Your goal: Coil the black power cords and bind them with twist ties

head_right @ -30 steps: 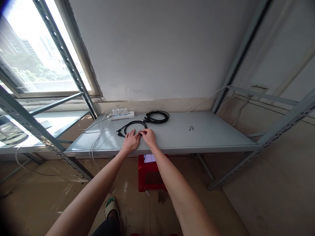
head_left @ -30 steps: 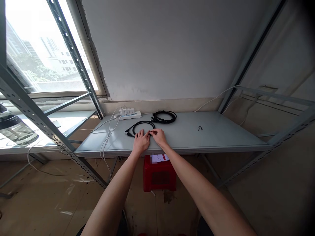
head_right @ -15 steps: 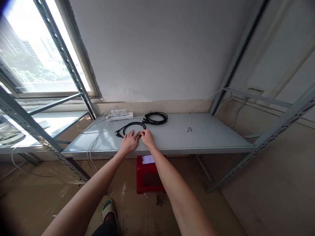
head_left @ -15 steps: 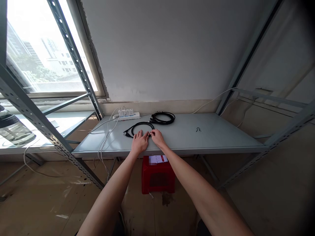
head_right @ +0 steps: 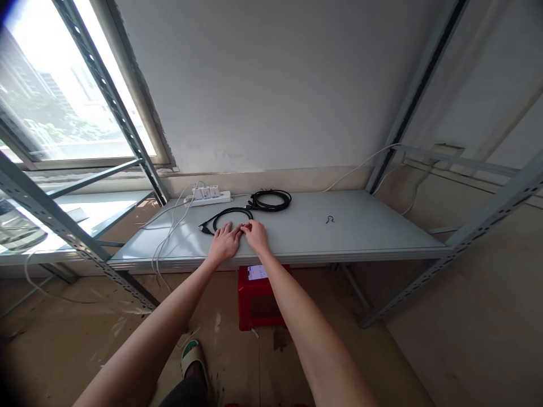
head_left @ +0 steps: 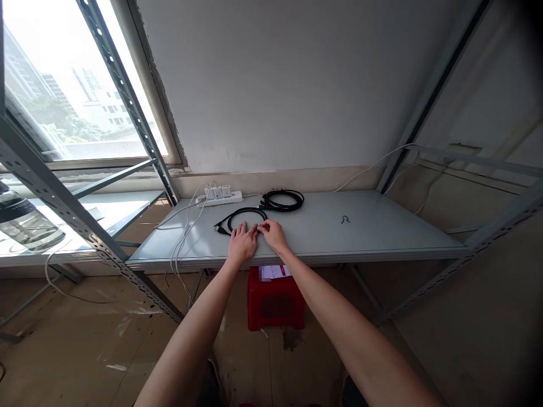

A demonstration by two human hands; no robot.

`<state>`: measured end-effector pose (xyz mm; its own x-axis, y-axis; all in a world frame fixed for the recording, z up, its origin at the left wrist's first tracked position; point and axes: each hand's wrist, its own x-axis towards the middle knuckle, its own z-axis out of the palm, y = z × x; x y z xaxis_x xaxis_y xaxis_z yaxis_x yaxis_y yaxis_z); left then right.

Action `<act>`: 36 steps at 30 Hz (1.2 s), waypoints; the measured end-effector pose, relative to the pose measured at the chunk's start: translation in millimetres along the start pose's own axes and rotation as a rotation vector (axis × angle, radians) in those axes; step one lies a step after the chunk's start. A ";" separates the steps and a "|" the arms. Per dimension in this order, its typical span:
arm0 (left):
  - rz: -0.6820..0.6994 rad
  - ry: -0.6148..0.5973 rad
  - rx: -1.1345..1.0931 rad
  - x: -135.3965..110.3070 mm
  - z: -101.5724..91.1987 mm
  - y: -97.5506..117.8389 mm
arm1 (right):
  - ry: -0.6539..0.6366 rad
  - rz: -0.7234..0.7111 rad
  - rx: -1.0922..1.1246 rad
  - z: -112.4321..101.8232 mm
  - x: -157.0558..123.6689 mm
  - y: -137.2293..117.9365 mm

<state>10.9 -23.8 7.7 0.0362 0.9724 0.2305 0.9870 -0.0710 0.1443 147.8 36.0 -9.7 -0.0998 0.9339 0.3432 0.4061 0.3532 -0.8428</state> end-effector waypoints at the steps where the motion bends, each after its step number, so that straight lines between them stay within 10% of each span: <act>1: -0.002 0.001 0.001 -0.1 -0.1 0.2 | -0.009 0.002 0.015 -0.5 0.2 0.1; 16: 0.004 -0.005 -0.009 -0.9 -0.9 0.5 | -0.122 -0.068 -0.134 -9.4 -1.0 -8.4; 36: -0.008 -0.016 -0.020 -1.6 -6.5 3.5 | 0.163 0.042 -0.109 -4.2 -4.0 -8.1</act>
<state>13.3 -27.1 14.1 0.0309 0.9763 0.2140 0.9840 -0.0673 0.1650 148.7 29.1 -2.5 0.0637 0.9234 0.3786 0.5038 0.2977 -0.8109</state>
